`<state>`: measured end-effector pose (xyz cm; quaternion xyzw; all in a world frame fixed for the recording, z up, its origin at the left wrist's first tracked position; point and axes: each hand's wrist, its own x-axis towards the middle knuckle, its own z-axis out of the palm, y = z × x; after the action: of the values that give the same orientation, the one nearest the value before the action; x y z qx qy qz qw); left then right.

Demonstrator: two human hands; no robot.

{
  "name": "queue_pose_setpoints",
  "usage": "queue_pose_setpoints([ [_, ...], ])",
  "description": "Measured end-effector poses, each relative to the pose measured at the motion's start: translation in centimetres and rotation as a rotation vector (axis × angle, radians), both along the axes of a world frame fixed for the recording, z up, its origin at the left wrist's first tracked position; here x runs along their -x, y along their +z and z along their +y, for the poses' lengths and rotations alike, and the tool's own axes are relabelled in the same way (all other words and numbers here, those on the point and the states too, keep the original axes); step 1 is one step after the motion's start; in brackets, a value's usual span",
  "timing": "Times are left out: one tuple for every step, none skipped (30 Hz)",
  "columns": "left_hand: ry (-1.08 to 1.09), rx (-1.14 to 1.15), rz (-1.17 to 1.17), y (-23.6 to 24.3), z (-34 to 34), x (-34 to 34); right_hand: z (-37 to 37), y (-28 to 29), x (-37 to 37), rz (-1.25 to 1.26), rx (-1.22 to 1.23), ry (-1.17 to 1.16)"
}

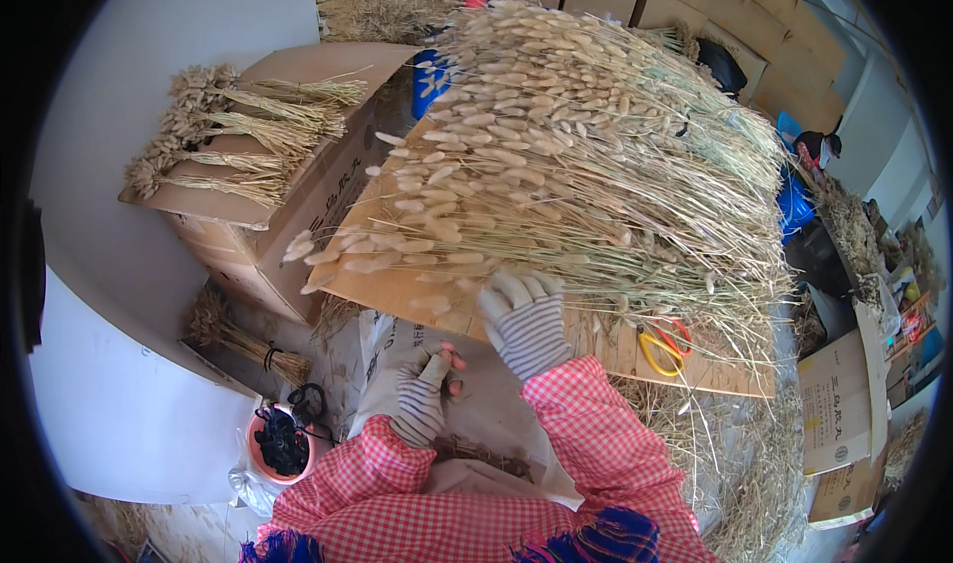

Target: The person gathers dried grain stalks from a table, aligns them into a neat bundle, and secures the bundle with a rubber band. The person then places the finished bundle into a cardboard box and repeats the process with additional stalks.

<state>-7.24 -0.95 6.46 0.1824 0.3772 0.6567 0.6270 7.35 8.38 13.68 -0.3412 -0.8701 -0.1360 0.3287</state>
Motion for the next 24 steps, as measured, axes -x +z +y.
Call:
queue_pose_setpoints([
  [-0.003,0.006,0.030,0.1,-0.1,0.0,0.4,-0.1,0.7,-0.003,-0.047,0.013],
  [-0.004,-0.007,0.052,0.3,-0.1,-0.1,0.8,-0.2,1.6,-0.008,-0.080,0.017],
  [0.003,-0.050,0.066,0.4,-0.2,-0.1,1.2,-0.3,2.2,-0.018,-0.107,0.022],
  [-0.003,-0.051,0.080,0.6,-0.3,-0.2,1.4,-0.4,2.6,-0.043,-0.061,0.021],
  [-0.002,-0.080,0.084,0.8,-0.4,-0.3,1.7,-0.6,3.0,-0.074,-0.008,0.023],
  [-0.012,-0.065,0.079,1.1,-0.5,-0.2,1.9,-0.7,3.2,-0.100,0.049,0.028],
  [0.012,-0.098,0.089,1.4,-0.5,0.0,2.0,-0.8,3.4,-0.071,0.010,0.024],
  [0.023,-0.084,0.090,1.8,-0.5,0.2,1.9,-0.9,3.3,-0.060,0.014,0.038],
  [0.023,-0.044,0.077,2.1,-0.5,0.5,1.8,-1.1,3.1,-0.051,0.019,0.051],
  [0.055,-0.041,0.112,2.5,-0.4,0.8,1.6,-1.2,2.8,-0.038,0.028,0.058],
  [0.076,-0.013,0.134,2.9,-0.2,1.2,1.3,-1.4,2.5,-0.027,0.004,0.071],
  [0.099,-0.001,0.145,3.3,0.1,1.4,1.0,-1.6,2.3,-0.037,0.007,0.086],
  [0.098,0.039,0.132,3.6,0.2,1.6,0.7,-1.8,2.0,-0.056,0.015,0.095],
  [0.104,0.048,0.150,3.8,0.3,1.5,0.3,-1.9,1.8,-0.075,0.030,0.106],
  [0.113,0.036,0.161,4.0,0.3,1.5,0.1,-2.1,1.9,-0.042,-0.049,0.107],
  [0.121,0.012,0.160,4.1,0.3,1.4,-0.2,-2.2,1.9,-0.052,-0.059,0.101],
  [0.112,0.029,0.190,4.1,0.3,1.3,-0.5,-2.3,1.9,-0.050,-0.081,0.108],
  [0.100,0.033,0.207,4.0,0.3,1.3,-0.6,-2.2,2.0,-0.039,-0.119,0.117],
  [0.088,0.036,0.225,3.9,0.2,1.4,-0.9,-2.0,1.8,-0.062,-0.069,0.137],
  [0.096,0.044,0.224,3.8,0.1,1.6,-1.0,-1.8,1.5,-0.050,-0.028,0.119],
  [0.104,0.052,0.222,3.6,0.0,1.9,-1.1,-1.4,1.1,-0.030,0.001,0.103],
  [0.107,0.056,0.216,3.4,-0.1,2.3,-1.3,-1.0,0.6,-0.020,0.037,0.090],
  [0.144,0.063,0.223,3.3,-0.1,2.8,-1.1,-0.4,-0.1,0.017,0.024,0.076],
  [0.175,0.065,0.226,3.1,-0.1,3.4,-1.1,0.1,-0.6,0.055,-0.018,0.051],
])
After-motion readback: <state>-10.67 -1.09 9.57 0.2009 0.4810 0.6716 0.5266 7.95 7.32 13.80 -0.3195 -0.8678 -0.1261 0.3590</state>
